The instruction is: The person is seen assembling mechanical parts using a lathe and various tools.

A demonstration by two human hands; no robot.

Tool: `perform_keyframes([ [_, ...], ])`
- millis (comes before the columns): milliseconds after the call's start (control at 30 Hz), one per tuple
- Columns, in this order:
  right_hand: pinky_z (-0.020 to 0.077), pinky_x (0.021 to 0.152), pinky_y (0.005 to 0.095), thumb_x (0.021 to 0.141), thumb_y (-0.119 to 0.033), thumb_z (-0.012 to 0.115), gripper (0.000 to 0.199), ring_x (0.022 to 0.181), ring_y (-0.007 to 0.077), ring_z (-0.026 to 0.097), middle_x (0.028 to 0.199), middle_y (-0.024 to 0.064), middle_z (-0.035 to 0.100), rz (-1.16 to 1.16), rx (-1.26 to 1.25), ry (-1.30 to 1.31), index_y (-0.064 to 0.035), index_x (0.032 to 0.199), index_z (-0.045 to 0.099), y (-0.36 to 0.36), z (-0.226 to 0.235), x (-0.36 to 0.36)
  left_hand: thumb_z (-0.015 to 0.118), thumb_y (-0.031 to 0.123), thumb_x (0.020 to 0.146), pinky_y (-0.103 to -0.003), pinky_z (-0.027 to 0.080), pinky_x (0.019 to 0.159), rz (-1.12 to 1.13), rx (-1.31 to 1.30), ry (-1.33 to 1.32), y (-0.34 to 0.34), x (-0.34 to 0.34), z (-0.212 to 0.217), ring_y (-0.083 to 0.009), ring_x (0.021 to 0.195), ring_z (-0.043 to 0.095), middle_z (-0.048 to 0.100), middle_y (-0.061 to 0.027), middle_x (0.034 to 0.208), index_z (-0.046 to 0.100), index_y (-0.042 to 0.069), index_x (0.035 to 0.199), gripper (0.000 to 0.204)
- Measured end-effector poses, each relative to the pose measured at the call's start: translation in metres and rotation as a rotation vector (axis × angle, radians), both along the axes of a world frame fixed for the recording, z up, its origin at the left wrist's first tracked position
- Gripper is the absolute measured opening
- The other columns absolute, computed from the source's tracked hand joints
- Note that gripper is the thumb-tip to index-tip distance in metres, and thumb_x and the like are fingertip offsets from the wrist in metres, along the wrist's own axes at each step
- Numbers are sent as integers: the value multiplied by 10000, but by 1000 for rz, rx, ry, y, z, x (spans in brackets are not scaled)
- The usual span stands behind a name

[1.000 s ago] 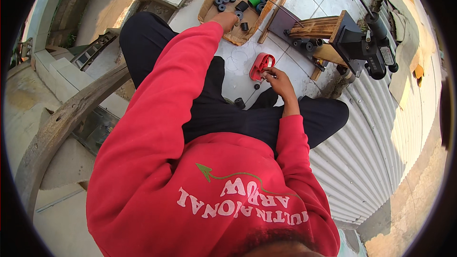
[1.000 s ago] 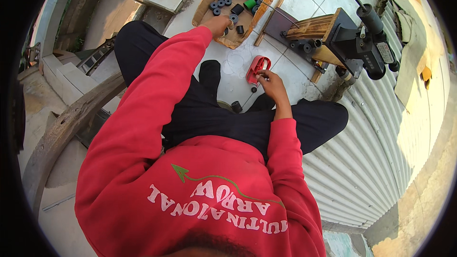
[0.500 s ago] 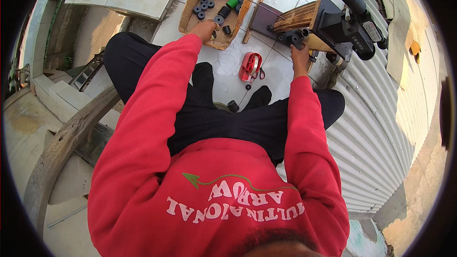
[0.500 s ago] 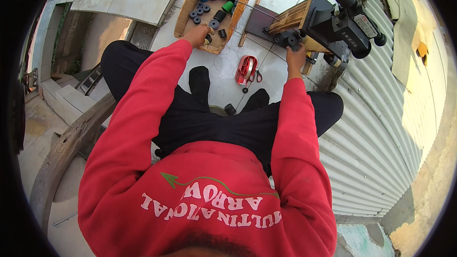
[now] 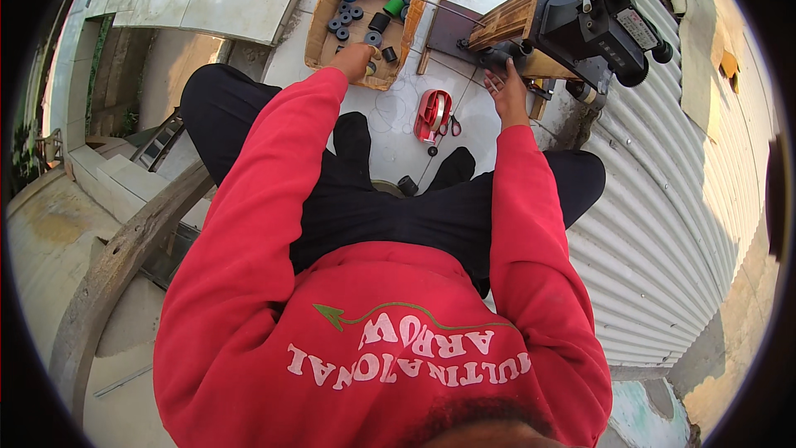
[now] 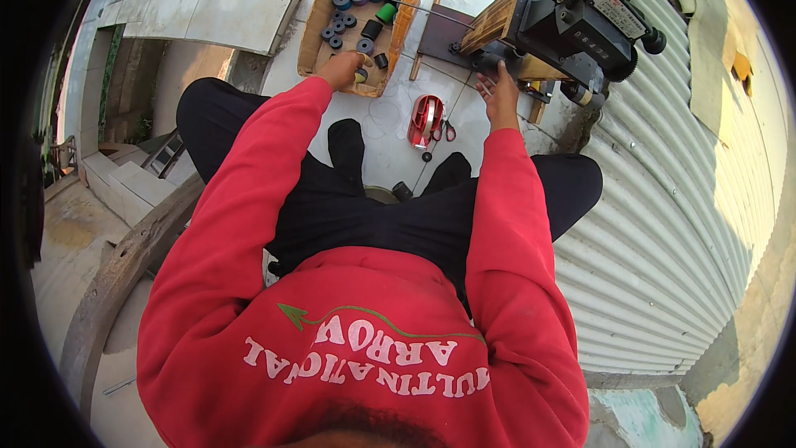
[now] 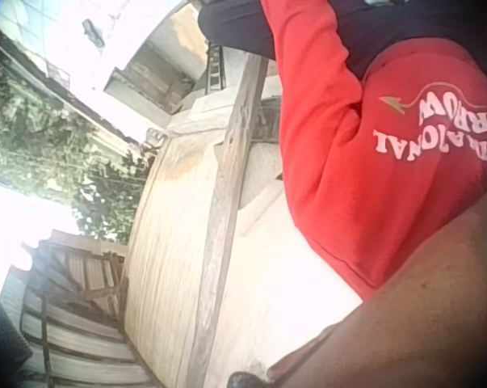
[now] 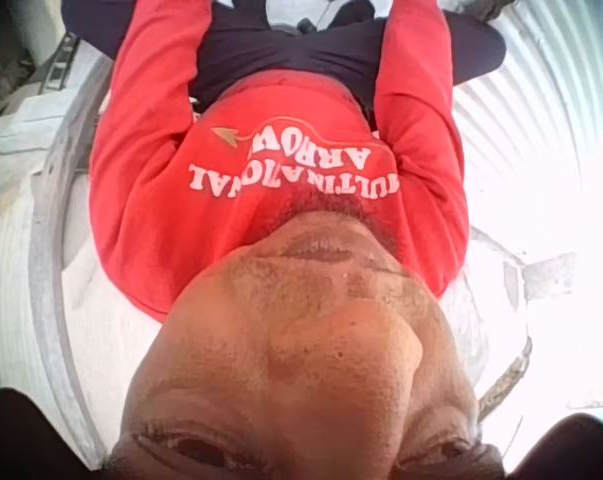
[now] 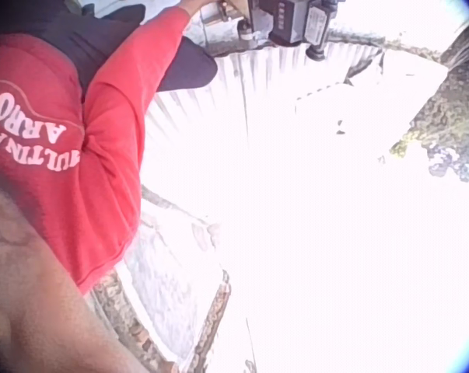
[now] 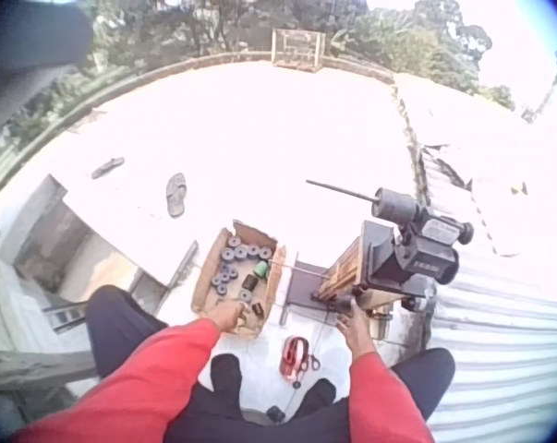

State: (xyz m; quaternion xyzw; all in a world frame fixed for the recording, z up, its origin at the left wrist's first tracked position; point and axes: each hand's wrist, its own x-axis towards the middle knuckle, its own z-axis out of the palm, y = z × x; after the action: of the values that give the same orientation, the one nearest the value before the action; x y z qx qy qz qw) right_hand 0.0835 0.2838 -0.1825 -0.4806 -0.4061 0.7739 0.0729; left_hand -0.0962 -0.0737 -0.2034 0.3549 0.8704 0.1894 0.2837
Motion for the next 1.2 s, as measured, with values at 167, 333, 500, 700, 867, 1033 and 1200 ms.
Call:
perform_keyframes([
  [167, 552, 853, 425, 1006, -470, 693, 530, 1028, 283, 701, 1206, 122, 678, 47, -62, -49, -114, 1365, 534, -1, 10, 18, 620, -21, 906, -471, 558, 958, 26, -58, 6, 14, 7, 7, -377, 1121, 702, 735, -201, 1185, 717, 126, 1291, 423],
  [333, 551, 868, 414, 1002, -474, 698, 546, 1057, 282, 700, 1220, 128, 675, 40, -43, -43, -109, 1375, 535, -6, 18, 25, 599, -23, 914, -478, 561, 955, 10, -117, 58, 4, 3, 1, -383, 1111, 709, 737, -213, 1175, 717, 142, 1301, 437],
  [500, 545, 866, 408, 994, -435, 721, 494, 1052, 264, 697, 1225, 116, 684, 47, 26, -65, -105, 1334, 582, -4, 27, 34, 600, -83, 840, -450, 570, 952, 45, -141, 96, 7, -23, 34, -379, 1148, 698, 729, -236, 1196, 717, 85, 1287, 492],
  [700, 525, 913, 379, 949, -379, 784, 458, 1128, 238, 693, 1247, 66, 699, 129, 93, -27, -124, 1297, 627, -15, 43, 26, 660, -2, 889, -446, 559, 966, -2, -171, 154, -11, -89, 148, -376, 1147, 696, 728, -219, 1208, 672, 101, 1358, 480],
  [867, 517, 911, 386, 962, -356, 762, 466, 1084, 239, 710, 1259, 60, 695, 233, 98, -10, -100, 1316, 601, -27, 47, 41, 703, 159, 981, -448, 506, 1042, -88, -165, 194, -25, -46, 250, -390, 1257, 614, 642, -220, 1354, 572, 27, 1433, 489],
  [1033, 533, 910, 375, 996, -347, 707, 418, 1085, 226, 711, 1238, 49, 698, 257, 120, -21, -133, 1342, 609, -44, 54, 35, 700, 118, 946, -473, 536, 922, -9, 130, 170, -63, 26, 247, -411, 1115, 660, 683, -252, 1158, 660, -12, 1196, 285],
  [1200, 542, 894, 359, 993, -376, 722, 441, 1063, 213, 719, 1162, 54, 724, 329, 96, 100, -121, 1339, 624, -49, 92, 31, 680, 18, 844, -512, 558, 874, -112, -307, 300, -51, 60, 221, -409, 1030, 713, 740, -224, 1061, 686, 25, 1232, 388],
])
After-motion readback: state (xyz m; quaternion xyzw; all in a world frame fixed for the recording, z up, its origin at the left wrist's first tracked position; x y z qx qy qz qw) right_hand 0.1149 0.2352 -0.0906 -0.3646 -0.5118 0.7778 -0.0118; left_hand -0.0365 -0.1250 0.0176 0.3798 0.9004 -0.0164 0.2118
